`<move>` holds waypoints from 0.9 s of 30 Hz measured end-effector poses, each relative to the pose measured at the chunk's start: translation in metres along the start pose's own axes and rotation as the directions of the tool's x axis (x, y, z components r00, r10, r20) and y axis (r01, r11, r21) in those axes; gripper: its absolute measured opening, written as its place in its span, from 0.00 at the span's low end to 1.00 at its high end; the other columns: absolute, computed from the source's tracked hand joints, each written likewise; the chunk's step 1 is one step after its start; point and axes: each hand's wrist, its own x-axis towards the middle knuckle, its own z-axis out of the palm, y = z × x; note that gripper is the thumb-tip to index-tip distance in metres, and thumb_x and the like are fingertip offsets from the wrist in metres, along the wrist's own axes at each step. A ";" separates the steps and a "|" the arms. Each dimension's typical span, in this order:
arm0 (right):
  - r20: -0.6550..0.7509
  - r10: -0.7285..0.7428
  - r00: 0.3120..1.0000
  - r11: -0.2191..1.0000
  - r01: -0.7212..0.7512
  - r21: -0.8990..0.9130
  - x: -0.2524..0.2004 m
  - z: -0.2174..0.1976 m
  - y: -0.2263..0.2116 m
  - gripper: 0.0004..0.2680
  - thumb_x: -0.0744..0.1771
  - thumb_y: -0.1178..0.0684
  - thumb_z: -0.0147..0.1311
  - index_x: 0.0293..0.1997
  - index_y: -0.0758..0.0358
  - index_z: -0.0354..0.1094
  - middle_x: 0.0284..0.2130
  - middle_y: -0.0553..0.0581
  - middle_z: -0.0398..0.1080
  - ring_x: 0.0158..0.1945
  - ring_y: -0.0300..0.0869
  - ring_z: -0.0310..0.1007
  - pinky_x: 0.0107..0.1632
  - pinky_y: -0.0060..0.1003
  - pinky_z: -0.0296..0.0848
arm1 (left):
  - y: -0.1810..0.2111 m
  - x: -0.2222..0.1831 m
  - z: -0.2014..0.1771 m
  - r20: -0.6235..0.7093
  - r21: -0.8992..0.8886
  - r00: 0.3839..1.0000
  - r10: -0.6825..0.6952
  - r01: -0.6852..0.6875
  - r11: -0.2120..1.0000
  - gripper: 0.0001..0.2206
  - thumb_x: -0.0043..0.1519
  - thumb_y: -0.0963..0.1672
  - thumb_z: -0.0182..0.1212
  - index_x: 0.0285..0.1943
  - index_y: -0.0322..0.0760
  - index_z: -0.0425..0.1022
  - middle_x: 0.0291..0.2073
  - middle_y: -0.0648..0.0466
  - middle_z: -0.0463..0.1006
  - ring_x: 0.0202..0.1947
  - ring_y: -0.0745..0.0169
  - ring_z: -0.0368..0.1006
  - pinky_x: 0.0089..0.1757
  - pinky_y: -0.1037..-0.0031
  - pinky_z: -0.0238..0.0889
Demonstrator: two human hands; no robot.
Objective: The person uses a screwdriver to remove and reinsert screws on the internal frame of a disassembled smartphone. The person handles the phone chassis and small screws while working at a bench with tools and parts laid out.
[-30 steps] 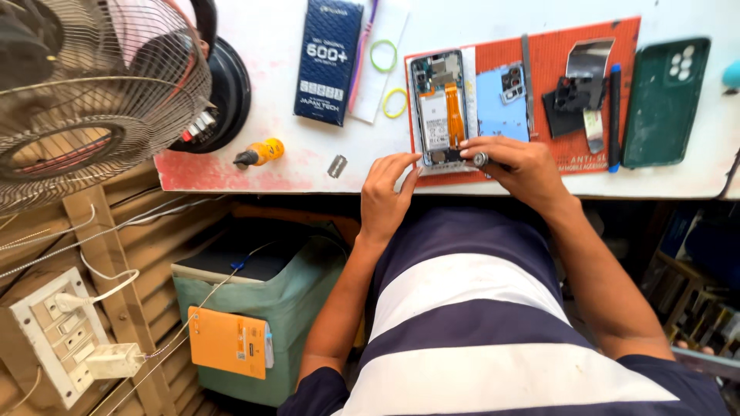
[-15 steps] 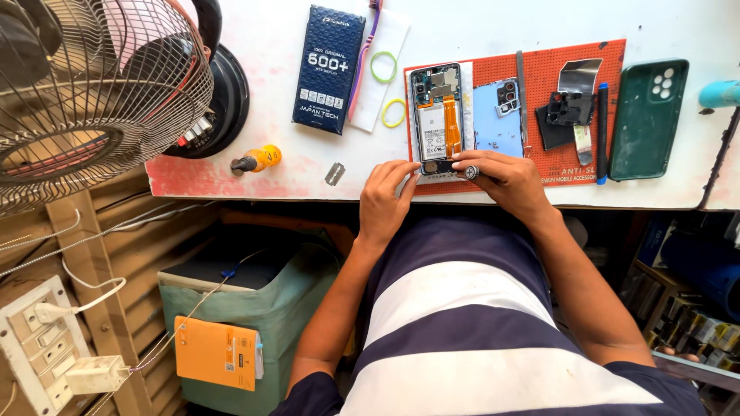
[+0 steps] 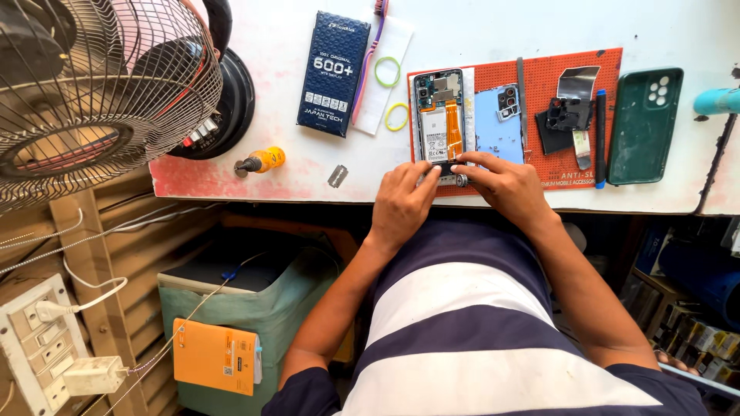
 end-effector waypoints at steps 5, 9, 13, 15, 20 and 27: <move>0.005 0.021 1.000 1.000 -0.020 -0.013 0.000 0.002 0.000 0.12 0.64 0.59 0.63 0.52 0.49 0.77 0.52 0.47 0.75 0.37 0.41 0.78 0.34 0.36 0.76 | 0.005 0.002 0.009 0.027 0.083 0.995 0.099 -0.101 0.991 0.14 0.65 0.41 0.64 0.57 0.28 0.77 0.52 0.50 0.76 0.57 0.55 0.72 0.55 0.65 0.62; -0.034 0.036 0.999 0.999 -0.035 0.041 -0.003 0.003 -0.001 0.14 0.64 0.60 0.63 0.53 0.51 0.76 0.51 0.48 0.75 0.40 0.42 0.79 0.36 0.36 0.77 | 0.011 -0.002 0.014 0.060 0.191 0.996 0.069 -0.079 0.978 0.14 0.66 0.42 0.62 0.58 0.27 0.77 0.54 0.48 0.77 0.58 0.55 0.72 0.56 0.65 0.62; -0.157 0.163 0.974 0.975 -0.135 0.176 -0.012 -0.002 -0.003 0.16 0.63 0.66 0.60 0.55 0.53 0.76 0.50 0.52 0.75 0.47 0.45 0.79 0.46 0.37 0.79 | 0.016 -0.002 0.014 0.090 0.259 0.995 0.053 -0.075 0.963 0.15 0.66 0.43 0.61 0.58 0.27 0.76 0.53 0.47 0.78 0.58 0.55 0.73 0.53 0.64 0.63; -0.193 0.271 0.943 0.943 -0.219 0.252 -0.018 -0.004 -0.005 0.16 0.64 0.68 0.60 0.56 0.55 0.75 0.50 0.53 0.75 0.48 0.46 0.79 0.49 0.38 0.79 | 0.017 -0.002 0.014 0.105 0.297 0.993 0.052 -0.081 0.951 0.15 0.66 0.43 0.60 0.59 0.29 0.76 0.54 0.47 0.78 0.58 0.55 0.73 0.52 0.64 0.63; -0.068 0.329 0.942 0.913 -0.299 0.277 -0.027 -0.004 -0.009 0.18 0.63 0.67 0.61 0.57 0.55 0.75 0.48 0.54 0.74 0.40 0.44 0.78 0.42 0.36 0.78 | 0.021 0.000 0.015 0.128 0.381 0.988 0.083 -0.126 0.916 0.15 0.66 0.42 0.57 0.62 0.35 0.75 0.53 0.46 0.78 0.57 0.53 0.74 0.51 0.64 0.64; -0.009 0.234 0.972 0.967 -0.231 0.104 -0.023 0.001 -0.008 0.17 0.63 0.60 0.65 0.58 0.52 0.74 0.45 0.50 0.74 0.34 0.43 0.76 0.35 0.38 0.76 | 0.022 0.002 0.017 0.130 0.367 0.989 0.076 -0.119 0.923 0.16 0.67 0.43 0.58 0.62 0.36 0.76 0.53 0.46 0.78 0.57 0.53 0.73 0.51 0.64 0.64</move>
